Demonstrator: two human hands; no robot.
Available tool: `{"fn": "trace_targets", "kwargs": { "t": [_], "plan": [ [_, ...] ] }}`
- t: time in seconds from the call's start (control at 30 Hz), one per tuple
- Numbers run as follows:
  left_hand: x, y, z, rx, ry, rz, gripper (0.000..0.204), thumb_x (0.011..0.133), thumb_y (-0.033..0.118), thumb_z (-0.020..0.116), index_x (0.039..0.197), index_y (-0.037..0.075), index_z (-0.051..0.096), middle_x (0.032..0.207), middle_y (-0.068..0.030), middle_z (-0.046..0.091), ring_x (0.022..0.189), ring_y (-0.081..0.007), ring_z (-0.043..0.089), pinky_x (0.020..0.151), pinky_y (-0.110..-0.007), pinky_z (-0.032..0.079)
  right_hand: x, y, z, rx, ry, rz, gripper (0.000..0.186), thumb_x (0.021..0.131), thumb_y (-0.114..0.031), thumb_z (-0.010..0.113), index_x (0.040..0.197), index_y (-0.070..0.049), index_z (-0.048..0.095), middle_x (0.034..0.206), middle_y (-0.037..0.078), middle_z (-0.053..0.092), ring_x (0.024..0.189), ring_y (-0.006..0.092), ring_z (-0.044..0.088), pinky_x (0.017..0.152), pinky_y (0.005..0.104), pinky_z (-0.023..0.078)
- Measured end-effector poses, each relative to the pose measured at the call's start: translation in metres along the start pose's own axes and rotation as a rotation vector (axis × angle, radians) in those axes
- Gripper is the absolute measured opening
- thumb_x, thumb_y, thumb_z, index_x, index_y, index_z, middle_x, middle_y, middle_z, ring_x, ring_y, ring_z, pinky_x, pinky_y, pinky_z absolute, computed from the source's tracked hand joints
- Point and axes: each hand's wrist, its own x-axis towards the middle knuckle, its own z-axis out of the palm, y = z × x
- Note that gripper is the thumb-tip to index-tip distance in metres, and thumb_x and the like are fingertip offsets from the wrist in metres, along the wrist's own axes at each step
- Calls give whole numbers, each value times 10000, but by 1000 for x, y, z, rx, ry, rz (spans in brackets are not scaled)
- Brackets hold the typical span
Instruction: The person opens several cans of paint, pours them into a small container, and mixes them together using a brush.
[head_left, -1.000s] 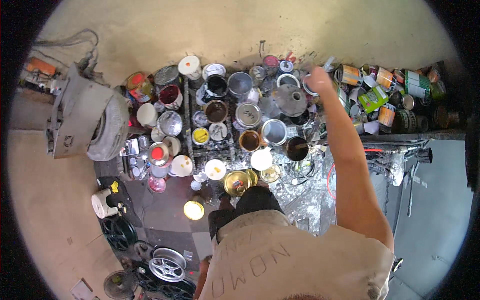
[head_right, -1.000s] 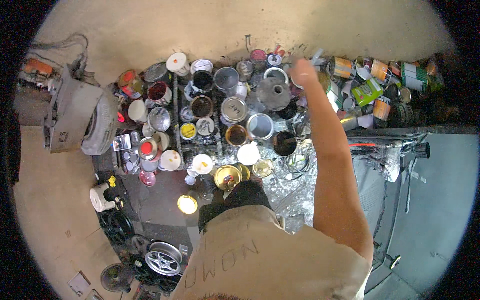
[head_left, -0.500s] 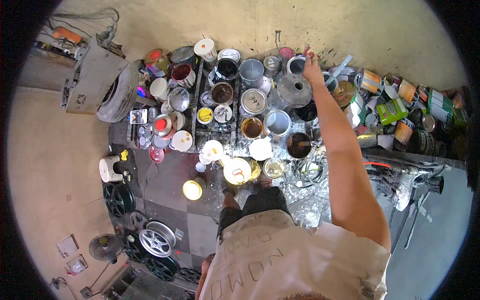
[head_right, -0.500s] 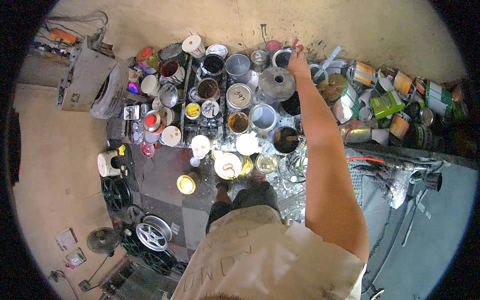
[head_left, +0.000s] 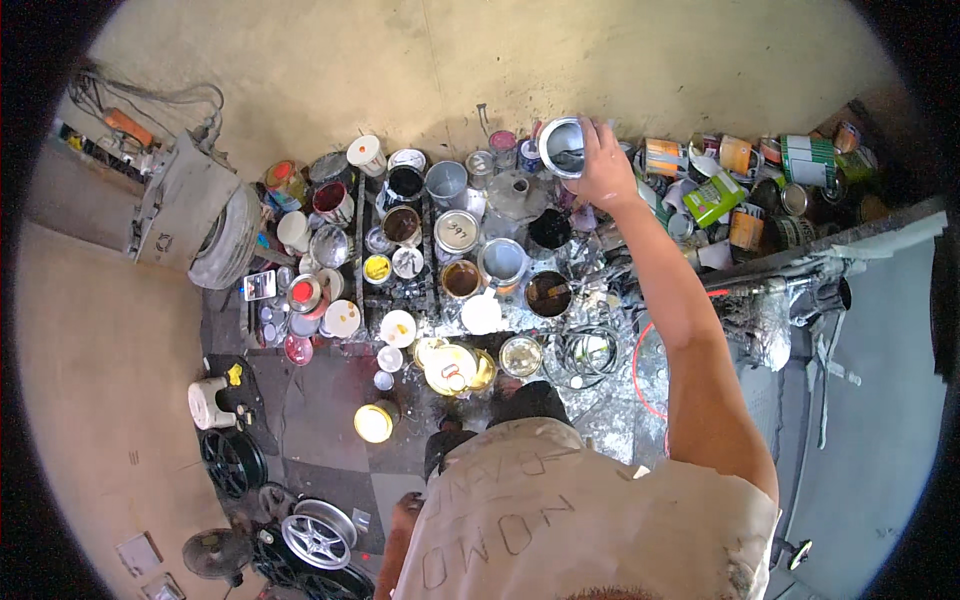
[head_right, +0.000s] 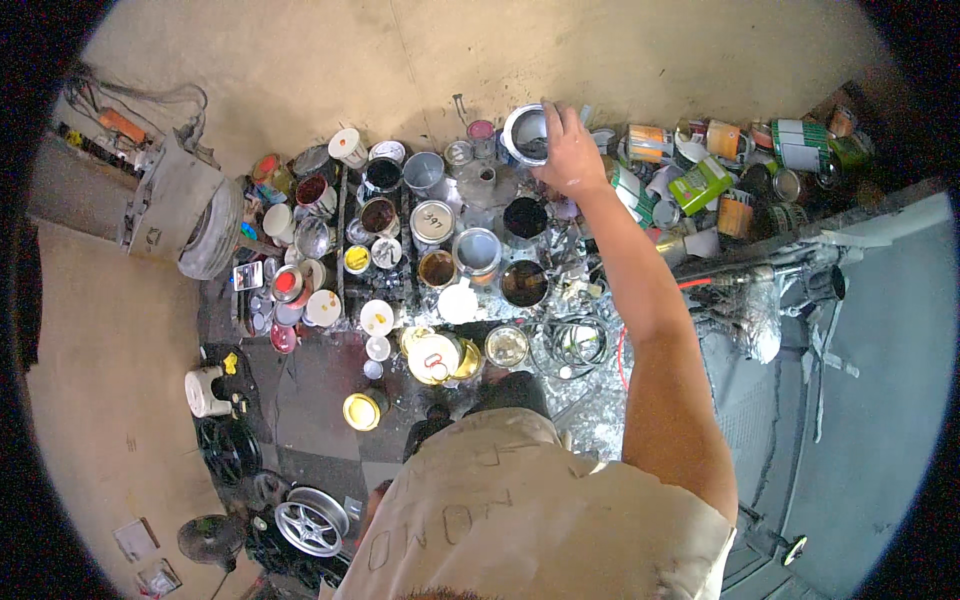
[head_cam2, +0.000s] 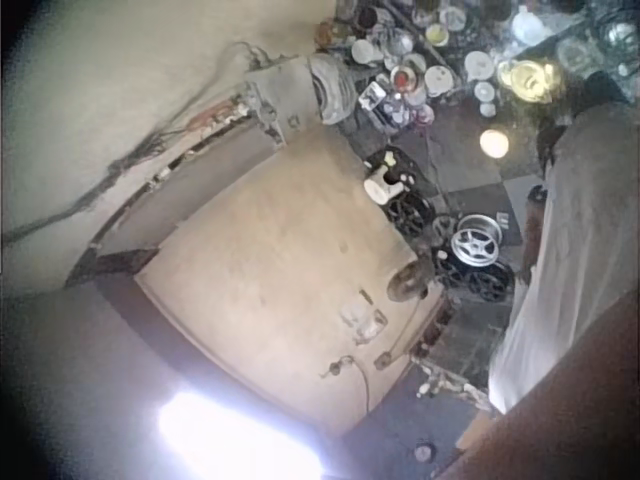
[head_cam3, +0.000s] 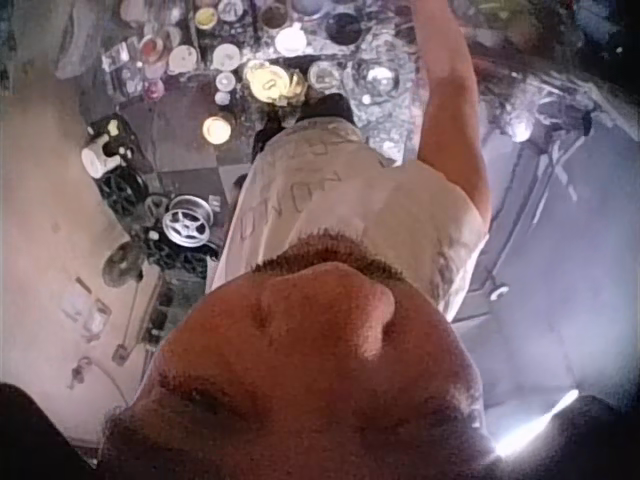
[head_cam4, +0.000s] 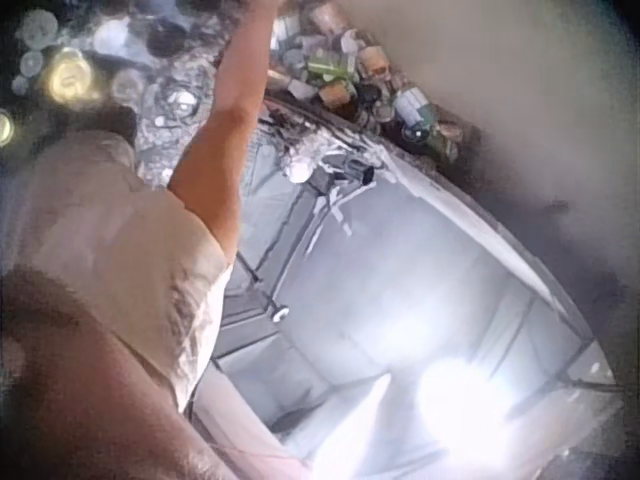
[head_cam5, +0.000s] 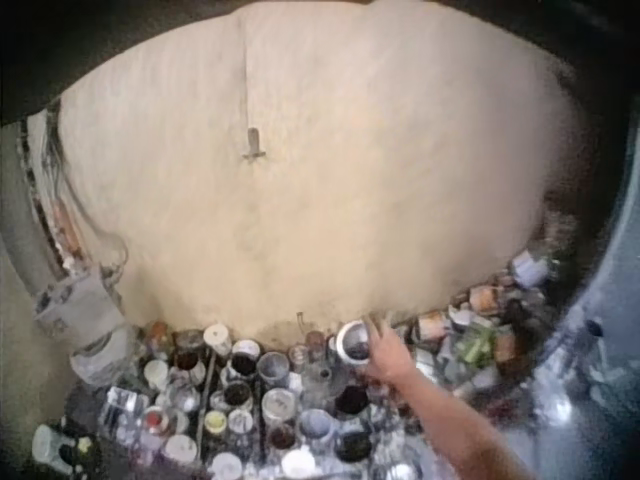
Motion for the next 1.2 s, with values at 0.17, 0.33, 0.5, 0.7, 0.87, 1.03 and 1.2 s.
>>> {"fn": "trace_targets", "kwargs": {
  "t": [0.17,0.33,0.5,0.7,0.87,1.03,1.2],
  "plan": [
    [35,4,-14,15,122,67,402,911,355,696,1234,114,690,1152,-189,723,1099,-352,687,942,-419,523,-36,3,-30,249,219,51,1104,631,-164,918,1521,-15,281,1380,264,502,1263,415,548,1089,454,456],
    [37,6,6,-105,49,-10,340,931,256,667,1236,106,682,1112,-170,738,1071,-327,695,934,-404,523,-109,-7,-28,1009,286,223,1201,625,-128,906,1562,-36,160,1363,215,520,1253,326,556,1101,435,448],
    [13,10,34,-131,-40,-47,317,912,208,653,1208,99,692,1100,-172,740,1044,-337,701,906,-402,533,-159,-32,-27,666,-169,240,1253,584,-111,913,1564,-7,139,1360,222,542,1256,321,569,1094,418,444],
    [10,-6,63,-133,-10,-113,324,877,177,677,1193,104,699,1068,-180,742,1016,-341,709,885,-399,546,-185,-48,-3,40,-506,112,1225,603,-300,906,1592,-128,203,1395,248,527,1242,425,566,1040,505,469],
    [20,-16,81,-218,91,0,329,869,181,723,1184,88,700,1021,-151,757,977,-303,722,852,-385,548,-184,-51,23,-83,-631,98,1244,586,-331,906,1594,-153,198,1439,236,496,1290,419,538,1067,552,434],
    [7,-11,90,-281,89,-67,330,884,157,704,1202,71,688,1027,-139,762,945,-273,731,833,-371,552,-172,-62,38,-141,-766,94,1239,614,-375,899,1601,-188,173,1500,221,445,1354,424,490,1102,635,378],
    [-3,-10,109,-273,110,-86,330,890,157,683,1214,90,681,1061,-172,749,985,-313,726,845,-393,557,-158,-79,47,-288,-866,44,1233,615,-385,897,1597,-186,180,1509,211,445,1360,422,487,1101,652,367]
  ]
}}
